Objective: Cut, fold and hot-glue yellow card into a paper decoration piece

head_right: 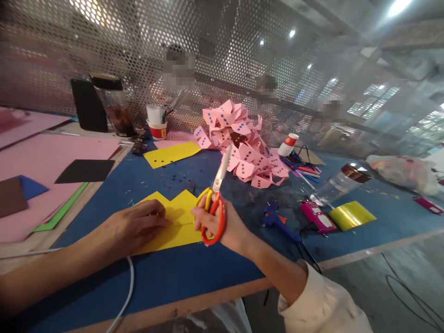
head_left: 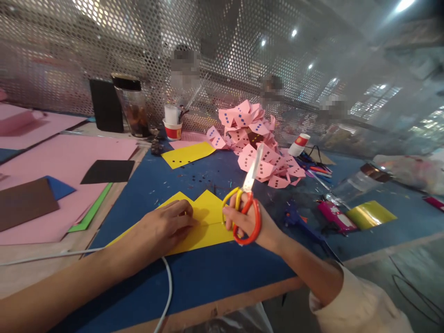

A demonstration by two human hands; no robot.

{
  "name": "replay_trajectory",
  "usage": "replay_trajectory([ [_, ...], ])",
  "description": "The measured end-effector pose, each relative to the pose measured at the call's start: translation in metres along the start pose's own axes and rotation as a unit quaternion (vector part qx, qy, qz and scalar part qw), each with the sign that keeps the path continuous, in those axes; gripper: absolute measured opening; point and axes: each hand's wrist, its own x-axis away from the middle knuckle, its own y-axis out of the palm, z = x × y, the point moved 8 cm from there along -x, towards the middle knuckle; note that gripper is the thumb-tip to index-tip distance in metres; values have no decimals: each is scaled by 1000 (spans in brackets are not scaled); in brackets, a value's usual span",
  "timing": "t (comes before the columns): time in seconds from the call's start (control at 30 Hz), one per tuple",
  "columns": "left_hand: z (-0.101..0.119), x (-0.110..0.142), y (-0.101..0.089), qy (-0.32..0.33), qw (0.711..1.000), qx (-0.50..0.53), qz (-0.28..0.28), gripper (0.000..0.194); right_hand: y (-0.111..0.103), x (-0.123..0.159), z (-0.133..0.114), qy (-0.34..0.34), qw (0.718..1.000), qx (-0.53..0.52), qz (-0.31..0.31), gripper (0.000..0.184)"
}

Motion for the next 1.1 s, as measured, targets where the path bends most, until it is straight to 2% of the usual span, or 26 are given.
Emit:
replay_trajectory([
  [0.13,-6,-4,-4,-6,999,48,13,28,35,-17,1,-23,998,-38,-42,34],
  [0.23,-12,-9,-8,-30,996,78,19,24,50,-26,9,-17,995,-66,-67,35],
  [0.37,-19,-10,-9,-64,994,81,32,18,60,-29,10,-8,994,-78,-79,35],
  [0.5,-22,-9,-5,-81,993,85,22,18,61,-26,6,-12,995,-60,-78,35],
  [0.73,-20,-10,-8,-114,990,77,-3,20,36,-21,21,12,1000,-22,-17,33],
  [0.87,-22,-10,-7,-125,990,64,-6,14,7,-13,26,24,999,16,24,29],
  [1.1,-25,-9,-4,-132,989,69,-11,8,-43,6,36,19,993,74,89,34],
])
